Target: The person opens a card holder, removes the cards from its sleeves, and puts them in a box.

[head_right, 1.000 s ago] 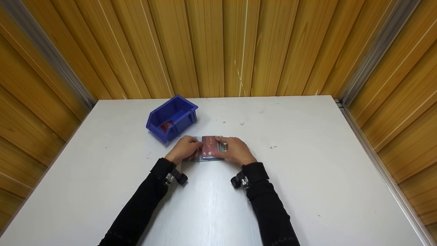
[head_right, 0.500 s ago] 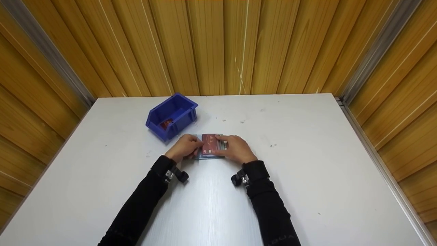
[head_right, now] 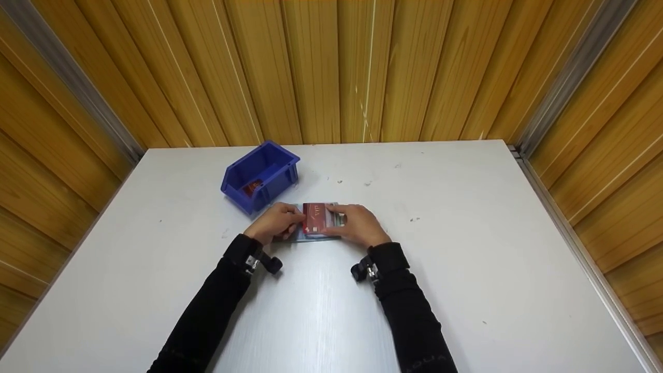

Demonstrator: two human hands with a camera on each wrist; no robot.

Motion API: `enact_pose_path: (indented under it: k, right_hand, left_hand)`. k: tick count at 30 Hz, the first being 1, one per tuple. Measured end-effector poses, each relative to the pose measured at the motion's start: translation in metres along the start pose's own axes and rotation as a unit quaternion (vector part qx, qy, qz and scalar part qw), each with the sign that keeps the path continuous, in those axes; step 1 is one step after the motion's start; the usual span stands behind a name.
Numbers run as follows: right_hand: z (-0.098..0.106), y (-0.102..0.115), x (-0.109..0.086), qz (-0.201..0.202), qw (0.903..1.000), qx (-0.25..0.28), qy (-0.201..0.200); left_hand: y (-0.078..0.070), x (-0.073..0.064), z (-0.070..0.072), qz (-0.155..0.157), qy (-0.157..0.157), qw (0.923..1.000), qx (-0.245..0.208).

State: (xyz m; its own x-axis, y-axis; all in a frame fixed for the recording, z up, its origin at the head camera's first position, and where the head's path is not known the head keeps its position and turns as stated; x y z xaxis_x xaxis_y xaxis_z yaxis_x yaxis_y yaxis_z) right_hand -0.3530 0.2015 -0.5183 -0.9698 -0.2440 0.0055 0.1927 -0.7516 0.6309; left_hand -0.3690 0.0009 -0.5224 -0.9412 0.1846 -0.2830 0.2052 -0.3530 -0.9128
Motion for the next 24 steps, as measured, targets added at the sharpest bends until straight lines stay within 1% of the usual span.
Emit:
enact_pose_path:
  k: [5,8,13,16,19,21,24]
  right_hand:
    - [-0.002,-0.002,-0.001,-0.002,1.0,-0.001,0.001]
    - [-0.001,-0.002,-0.001,-0.003,1.0,-0.001,0.002]
    - [-0.002,-0.002,-0.001,-0.007,1.0,0.0,0.006]
    - [-0.002,-0.001,-0.002,-0.003,1.0,-0.001,0.006]
    - [-0.002,0.0,-0.002,0.003,1.0,-0.004,0.002]
    - [-0.001,0.001,-0.002,0.002,1.0,-0.006,0.001]
    - [-0.001,0.001,-0.001,0.002,0.9999,-0.013,0.001]
  left_hand:
    - [0.001,-0.002,0.008,0.005,0.0,1.0,0.008]
    - [0.0,-0.004,0.015,0.004,0.001,0.9997,0.024]
    - [-0.003,-0.009,0.03,-0.014,0.004,0.9967,0.08]
    - [-0.006,-0.011,0.041,-0.027,-0.002,0.993,0.115]
    - [-0.009,-0.013,0.051,-0.032,-0.007,0.9896,0.14]
    - [-0.011,-0.014,0.056,-0.031,-0.008,0.9885,0.148]
    - [-0.013,-0.016,0.062,-0.023,-0.009,0.9891,0.145]
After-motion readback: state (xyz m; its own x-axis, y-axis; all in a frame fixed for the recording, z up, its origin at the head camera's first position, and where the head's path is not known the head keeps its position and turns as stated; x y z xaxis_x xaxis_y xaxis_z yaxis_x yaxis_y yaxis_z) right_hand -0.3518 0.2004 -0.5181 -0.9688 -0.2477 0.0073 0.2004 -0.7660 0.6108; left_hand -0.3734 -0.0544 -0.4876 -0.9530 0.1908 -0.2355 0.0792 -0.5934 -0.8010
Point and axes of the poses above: each hand's wrist, its own x-axis towards the middle knuckle, its own z-axis out of the back of the hand, y = z × x, the point moved 6 cm from there along x, towards the middle knuckle, and after that the axes turned 7 degrees about -y, right-handed, at the moved point
